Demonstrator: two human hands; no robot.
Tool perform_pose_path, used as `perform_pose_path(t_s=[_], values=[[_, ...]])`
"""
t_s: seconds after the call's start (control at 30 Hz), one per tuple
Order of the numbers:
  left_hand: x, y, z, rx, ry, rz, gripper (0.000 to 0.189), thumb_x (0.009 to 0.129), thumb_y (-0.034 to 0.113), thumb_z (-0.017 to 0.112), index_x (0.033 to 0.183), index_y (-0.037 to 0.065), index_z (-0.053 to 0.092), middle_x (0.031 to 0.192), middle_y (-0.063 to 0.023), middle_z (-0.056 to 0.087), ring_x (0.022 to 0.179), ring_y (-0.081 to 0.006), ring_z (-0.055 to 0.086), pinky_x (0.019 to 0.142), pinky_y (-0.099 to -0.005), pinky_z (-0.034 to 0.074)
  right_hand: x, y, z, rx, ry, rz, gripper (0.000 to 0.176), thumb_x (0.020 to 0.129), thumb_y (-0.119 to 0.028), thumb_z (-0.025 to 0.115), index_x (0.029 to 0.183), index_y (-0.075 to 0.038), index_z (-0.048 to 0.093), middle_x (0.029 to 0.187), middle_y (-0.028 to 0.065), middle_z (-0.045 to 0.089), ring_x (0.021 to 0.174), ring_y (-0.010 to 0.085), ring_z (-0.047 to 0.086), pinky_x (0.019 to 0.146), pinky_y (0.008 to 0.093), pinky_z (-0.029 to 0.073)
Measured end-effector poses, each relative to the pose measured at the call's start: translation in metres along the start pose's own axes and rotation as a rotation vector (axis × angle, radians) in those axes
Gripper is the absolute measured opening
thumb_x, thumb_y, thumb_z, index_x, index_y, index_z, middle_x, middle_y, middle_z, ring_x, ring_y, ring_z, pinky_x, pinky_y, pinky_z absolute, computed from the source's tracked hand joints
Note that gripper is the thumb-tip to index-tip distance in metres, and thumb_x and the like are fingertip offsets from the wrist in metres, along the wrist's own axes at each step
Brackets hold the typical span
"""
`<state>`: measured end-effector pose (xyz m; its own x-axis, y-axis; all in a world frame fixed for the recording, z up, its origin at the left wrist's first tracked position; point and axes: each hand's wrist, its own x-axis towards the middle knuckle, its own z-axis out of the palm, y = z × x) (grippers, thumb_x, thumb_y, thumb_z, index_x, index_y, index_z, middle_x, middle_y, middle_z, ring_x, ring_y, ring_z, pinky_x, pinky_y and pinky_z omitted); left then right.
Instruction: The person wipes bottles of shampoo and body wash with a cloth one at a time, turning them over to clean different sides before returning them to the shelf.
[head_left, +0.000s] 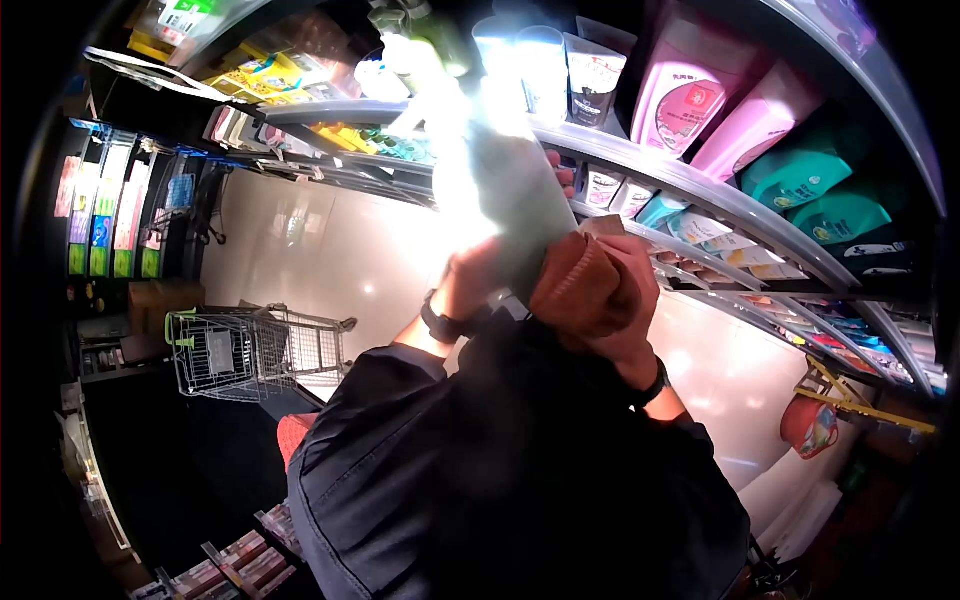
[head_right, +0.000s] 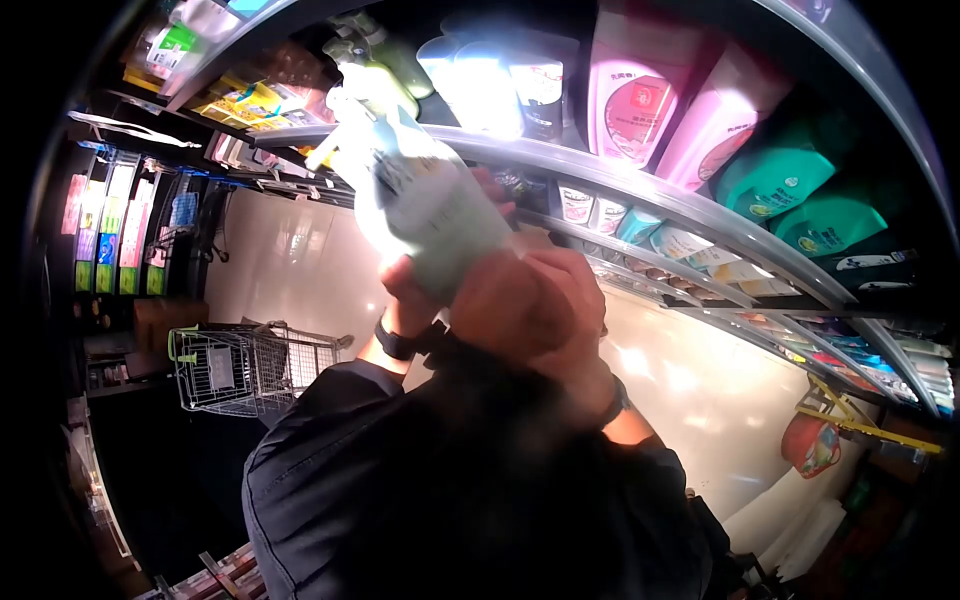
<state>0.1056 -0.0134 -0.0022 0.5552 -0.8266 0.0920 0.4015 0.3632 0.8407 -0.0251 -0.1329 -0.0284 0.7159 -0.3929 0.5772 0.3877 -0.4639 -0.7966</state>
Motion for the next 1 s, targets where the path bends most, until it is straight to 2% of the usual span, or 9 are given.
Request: perform_pose_path(t_s=[0.1,0.27,0.33,0.37,0.53,0.67,0.87,0.93,1.0], values=[[-0.018,-0.007,-0.004,0.079,0.05,-0.1,0.099,0.062,0.053,0.064,0.135,-0.002,0.027,0.134,-0.0155,0.038,0.124,-0.0274,0.04,0.104,-0.038,0.032,0.014,-0.003,0.016,-0.111,0.122,-0.11,0.061,0.055,-0.016,0.077,0.108,-0.001,0.051,0.105,0.0108,0.055,0.095,0.0244,0.055,0.085,0.0327,0.042],[-0.025,-0.041,-0.008,-0.092,0.103,0.044,0.098,0.057,0.044,0.069,0.133,-0.003,0.029,0.131,-0.0147,0.041,0.12,-0.0257,0.043,0.102,-0.0359,0.035,0.025,0.004,0.006,0.418,0.092,0.408,0.073,0.055,-0.016,0.075,0.119,0.002,0.046,0.115,0.0122,0.055,0.11,0.0209,0.052,0.096,0.0329,0.037],[-0.023,-0.036,-0.005,-0.067,0.113,0.059,0.098,0.058,0.044,0.067,0.134,-0.003,0.028,0.13,-0.0159,0.042,0.119,-0.0265,0.044,0.101,-0.0362,0.035,0.03,-0.006,0.006,0.468,0.084,0.428,0.056,0.058,-0.014,0.072,0.107,0.0,0.049,0.104,0.0098,0.055,0.099,0.0197,0.053,0.087,0.0317,0.039],[-0.02,-0.03,0.0,-0.055,0.115,0.07,0.098,0.058,0.045,0.066,0.134,-0.003,0.027,0.13,-0.0166,0.042,0.119,-0.0268,0.044,0.1,-0.0364,0.036,0.04,-0.026,0.008,0.423,0.071,0.365,0.038,0.062,-0.013,0.069,0.095,-0.003,0.052,0.091,0.0072,0.056,0.087,0.019,0.055,0.077,0.0303,0.042],[-0.009,-0.027,-0.002,0.008,0.153,0.124,0.092,0.066,0.042,0.062,0.136,-0.003,0.025,0.13,-0.0179,0.041,0.118,-0.0274,0.044,0.099,-0.0368,0.037,0.006,-0.018,0.011,-0.183,-0.029,-0.054,0.059,0.06,-0.008,0.072,0.112,0.001,0.048,0.099,0.0065,0.054,0.09,0.016,0.054,0.077,0.0263,0.043],[-0.012,-0.053,-0.031,0.182,0.197,-0.043,0.086,0.067,0.039,0.064,0.134,-0.001,0.028,0.128,-0.0146,0.042,0.118,-0.0259,0.044,0.101,-0.0363,0.035,0.022,-0.011,0.01,0.11,-0.014,0.04,0.064,0.059,-0.006,0.072,0.117,0.002,0.046,0.105,0.0078,0.053,0.096,0.0151,0.052,0.081,0.0268,0.043],[-0.008,-0.03,0.0,0.116,0.115,0.189,0.091,0.062,0.041,0.067,0.133,0.001,0.028,0.129,-0.0117,0.041,0.121,-0.0257,0.041,0.104,-0.0388,0.032,0.02,0.006,0.003,0.347,0.131,0.528,0.073,0.06,-0.005,0.07,0.126,0.006,0.039,0.109,0.01,0.054,0.106,0.0172,0.051,0.093,0.03,0.039],[-0.005,-0.022,0.004,0.095,0.14,0.205,0.092,0.062,0.042,0.067,0.134,0.001,0.028,0.129,-0.0115,0.041,0.121,-0.0263,0.04,0.104,-0.0399,0.031,0.009,0.01,0.012,0.658,0.098,0.235,0.071,0.06,-0.006,0.071,0.123,0.005,0.041,0.107,0.0094,0.054,0.104,0.0168,0.051,0.091,0.0295,0.04],[-0.003,-0.014,0.015,0.173,0.259,0.152,0.091,0.062,0.042,0.066,0.133,0.0,0.029,0.127,-0.0123,0.042,0.12,-0.0259,0.042,0.104,-0.0384,0.032,-0.004,0.003,0.015,0.341,0.066,0.252,0.066,0.059,-0.006,0.074,0.117,0.003,0.045,0.104,0.0081,0.054,0.099,0.0155,0.052,0.086,0.0272,0.041]])
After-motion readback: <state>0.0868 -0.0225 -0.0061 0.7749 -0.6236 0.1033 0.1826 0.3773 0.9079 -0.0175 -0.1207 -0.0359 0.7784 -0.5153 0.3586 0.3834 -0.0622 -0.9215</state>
